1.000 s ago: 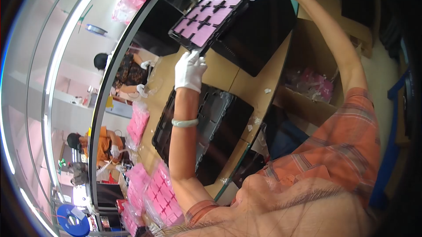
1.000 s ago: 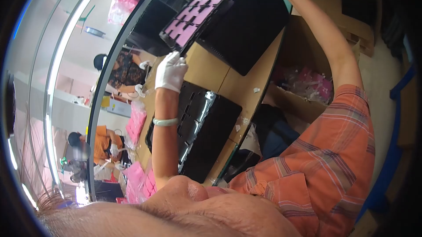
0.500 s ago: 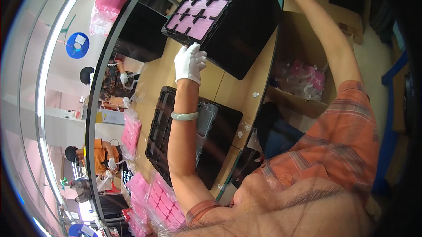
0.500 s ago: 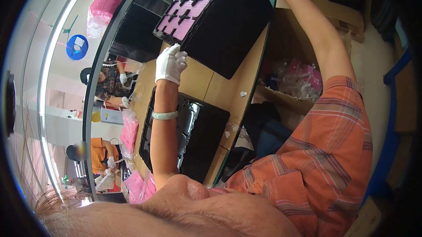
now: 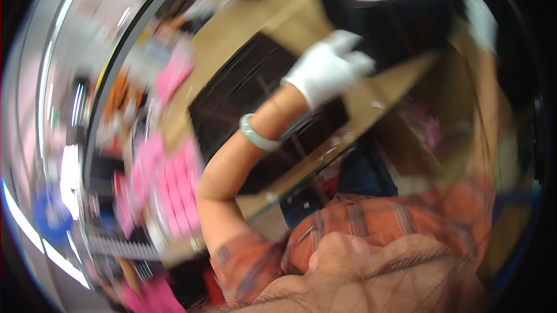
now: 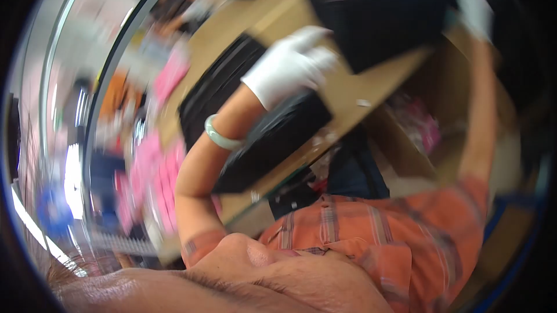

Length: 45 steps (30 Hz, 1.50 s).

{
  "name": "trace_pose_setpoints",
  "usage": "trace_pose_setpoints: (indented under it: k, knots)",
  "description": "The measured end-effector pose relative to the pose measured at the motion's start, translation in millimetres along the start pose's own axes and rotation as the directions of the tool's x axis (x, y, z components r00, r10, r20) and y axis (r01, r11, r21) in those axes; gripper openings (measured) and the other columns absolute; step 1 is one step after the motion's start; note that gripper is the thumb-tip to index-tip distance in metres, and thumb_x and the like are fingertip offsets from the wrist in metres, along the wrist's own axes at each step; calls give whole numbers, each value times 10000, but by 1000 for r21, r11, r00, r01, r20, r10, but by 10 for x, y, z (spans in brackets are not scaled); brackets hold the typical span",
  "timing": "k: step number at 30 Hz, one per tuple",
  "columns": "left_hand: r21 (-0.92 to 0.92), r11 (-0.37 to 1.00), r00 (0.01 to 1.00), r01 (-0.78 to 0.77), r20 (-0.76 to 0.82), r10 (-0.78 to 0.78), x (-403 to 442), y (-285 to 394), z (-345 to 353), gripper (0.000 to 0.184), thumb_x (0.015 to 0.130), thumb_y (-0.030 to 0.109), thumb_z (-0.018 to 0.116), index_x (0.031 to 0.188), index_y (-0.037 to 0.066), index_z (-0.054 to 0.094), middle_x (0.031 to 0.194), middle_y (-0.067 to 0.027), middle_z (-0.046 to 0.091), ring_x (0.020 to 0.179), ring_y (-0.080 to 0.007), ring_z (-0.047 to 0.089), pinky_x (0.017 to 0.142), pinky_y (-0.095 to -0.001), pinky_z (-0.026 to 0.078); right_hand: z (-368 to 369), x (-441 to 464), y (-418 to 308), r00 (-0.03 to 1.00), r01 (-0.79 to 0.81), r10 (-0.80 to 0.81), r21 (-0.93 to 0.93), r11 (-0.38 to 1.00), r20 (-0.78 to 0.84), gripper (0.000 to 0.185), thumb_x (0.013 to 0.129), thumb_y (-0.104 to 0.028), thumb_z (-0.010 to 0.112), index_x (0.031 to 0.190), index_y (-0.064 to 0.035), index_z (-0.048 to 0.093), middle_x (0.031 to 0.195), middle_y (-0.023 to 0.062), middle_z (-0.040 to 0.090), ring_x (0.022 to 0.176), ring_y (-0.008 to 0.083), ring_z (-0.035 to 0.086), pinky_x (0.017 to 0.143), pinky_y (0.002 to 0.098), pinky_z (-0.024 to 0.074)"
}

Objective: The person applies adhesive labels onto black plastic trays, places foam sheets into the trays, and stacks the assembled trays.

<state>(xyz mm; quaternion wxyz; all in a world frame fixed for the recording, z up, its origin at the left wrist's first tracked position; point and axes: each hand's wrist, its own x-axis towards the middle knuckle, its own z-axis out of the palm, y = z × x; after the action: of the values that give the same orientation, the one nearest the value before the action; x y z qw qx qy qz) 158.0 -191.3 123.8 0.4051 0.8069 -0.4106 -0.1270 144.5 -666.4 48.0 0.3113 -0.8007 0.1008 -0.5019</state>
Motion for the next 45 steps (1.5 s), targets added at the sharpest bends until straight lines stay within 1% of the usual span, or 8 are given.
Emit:
trace_pose_setpoints:
  k: [3,7,9,13,22,29,39,45]
  knots:
    - [-124,964,937,234,294,-190,-1255,671,-288,432,815,211,651,1202,34,578,955,-134,647,878,-266,634,787,-365,505,139,-1097,-589,932,-337,233,430,838,277,249,975,-215,458,1095,-19,552,933,47,547,805,113,505,709,236,388]
    - [-223,946,954,-234,136,267,-2772,238,-150,422,893,280,633,1217,14,585,929,-106,652,811,-264,624,712,-348,500,427,-2409,-1056,540,-769,167,404,495,825,307,948,-344,540,868,-49,558,627,-9,443,498,68,371,475,233,276]
    - [-540,836,987,95,-58,-150,-3525,63,48,394,905,273,625,1171,-18,613,984,-130,672,852,-207,644,719,-315,502,665,-2675,-1308,378,-869,-34,367,332,925,357,917,-378,587,805,-46,522,565,-21,391,435,64,310,442,229,229]
    - [-675,305,234,671,-197,-952,-5067,-529,572,298,857,218,645,1050,-8,660,906,-79,703,764,-141,665,683,-253,519,861,-2510,-2496,190,-822,-599,459,336,778,418,892,-395,614,739,-6,620,482,59,510,382,118,436,418,245,314]
    - [-894,438,-608,96,-401,-686,-7843,-2720,1267,510,784,-14,643,1267,53,490,988,-112,635,706,-175,611,550,-293,486,1175,-2585,-3772,-445,-741,-810,350,572,382,365,875,-337,648,900,22,709,696,93,668,544,155,581,495,273,424]
    - [-824,420,-318,382,-543,-777,-8133,-3202,786,628,697,-25,664,1299,8,487,1292,-125,540,1098,-249,538,974,-338,387,1343,-3046,-4080,-533,-741,-772,250,624,346,379,874,-347,640,903,26,700,682,80,644,608,180,602,553,295,440]
    - [-509,132,-174,851,-509,-843,-6667,-2517,993,305,799,282,681,835,-19,711,795,-190,690,639,-227,653,589,-325,499,1574,-3732,-4316,-682,-600,-523,18,800,511,324,859,-268,652,1074,-25,658,829,53,642,691,93,563,605,221,459]
    - [-673,735,28,-84,-739,-673,-5249,-816,361,231,813,197,740,889,-2,651,801,-67,647,685,-133,598,630,-261,493,1769,-4513,-4931,-200,-415,-816,708,572,542,976,657,-223,775,1434,21,239,1422,261,294,1346,369,288,1112,381,256]
